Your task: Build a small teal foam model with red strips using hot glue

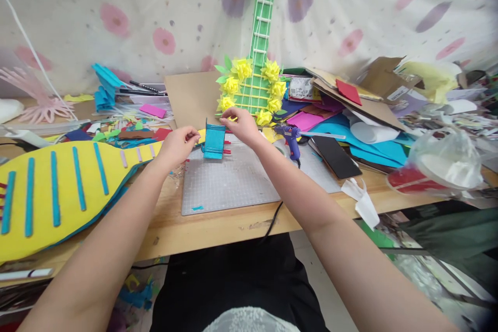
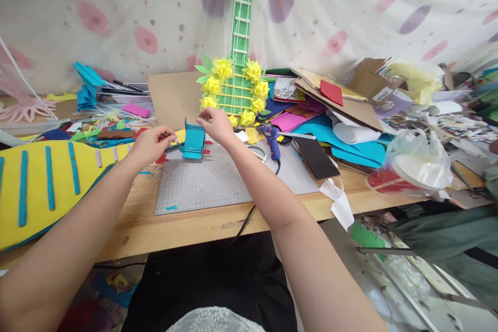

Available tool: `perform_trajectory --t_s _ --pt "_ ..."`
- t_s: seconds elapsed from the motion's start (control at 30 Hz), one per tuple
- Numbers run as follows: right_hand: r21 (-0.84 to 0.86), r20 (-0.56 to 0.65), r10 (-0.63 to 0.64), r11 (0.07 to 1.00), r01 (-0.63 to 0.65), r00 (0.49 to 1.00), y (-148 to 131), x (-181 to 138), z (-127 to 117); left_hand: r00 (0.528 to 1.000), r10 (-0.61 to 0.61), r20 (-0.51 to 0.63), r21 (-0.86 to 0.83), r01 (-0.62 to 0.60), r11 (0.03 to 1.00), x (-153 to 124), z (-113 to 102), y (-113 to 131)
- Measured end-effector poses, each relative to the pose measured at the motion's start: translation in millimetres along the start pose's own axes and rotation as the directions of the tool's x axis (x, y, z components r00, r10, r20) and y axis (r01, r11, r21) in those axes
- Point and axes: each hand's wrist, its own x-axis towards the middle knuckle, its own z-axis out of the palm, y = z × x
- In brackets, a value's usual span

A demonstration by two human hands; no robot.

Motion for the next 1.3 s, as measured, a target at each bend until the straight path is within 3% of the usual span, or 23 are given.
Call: perform_trajectory --t_s 0.07,0.17,0.27,0.47,0.7,0.83,0.93,1.03,1.1,1.17,1.3 --pt "-0.044 0.05 0.033 0.999 -0.031 0.998 6 14 2 0.999 -0.036 -0.007 -0.029 0.036 0.999 3 -1 -5" --pt "-0.088 0.244 0.093 0.993 -0.074 0.965 9 33 8 0.998 -0.058 -0.008 -0.072 0.058 0.996 6 -2 -12" --pt "-0.164 0.364 0.094 0.986 -0.035 0.927 3 45 12 0.998 -0.064 0.004 -0.131 0.064 0.989 9 -2 -17" --pt "-0.3 0.436 0.084 0.952 0.056 0.896 -9 51 9 0.997 -0.066 0.039 -0.171 0.072 0.983 18 -1 -17" --pt "-0.181 0.573 0.0 0.975 0.127 0.819 2 39 -16 0.992 -0.092 0.089 -0.243 0.111 0.964 16 9 -7" --pt "-0.101 0.595 -0.048 0.986 0.134 0.802 7 31 -23 0.986 -0.075 0.151 -0.261 0.113 0.959 8 17 6" --pt "-0.026 0.539 -0.125 0.986 0.165 0.833 11 23 -24 0.985 -0.06 0.163 -0.256 0.101 0.961 2 19 13" --pt "0.083 0.275 -0.187 0.982 0.17 0.943 17 14 -23 0.986 -0.084 0.142 -0.261 0.12 0.958 -2 17 13" --pt "0.193 0.033 -0.098 0.977 0.09 0.995 25 7 -22 0.987 -0.1 0.129 -0.286 0.134 0.949 -4 15 10" --pt "0.353 -0.1 0.065 0.935 -0.026 0.993 33 0 -22 0.986 -0.116 0.12 -0.314 0.149 0.938 -5 13 7" --pt "0.584 -0.048 0.237 0.795 -0.165 0.97 48 -10 -19 0.982 -0.159 0.1 -0.317 0.183 0.93 -3 13 2"
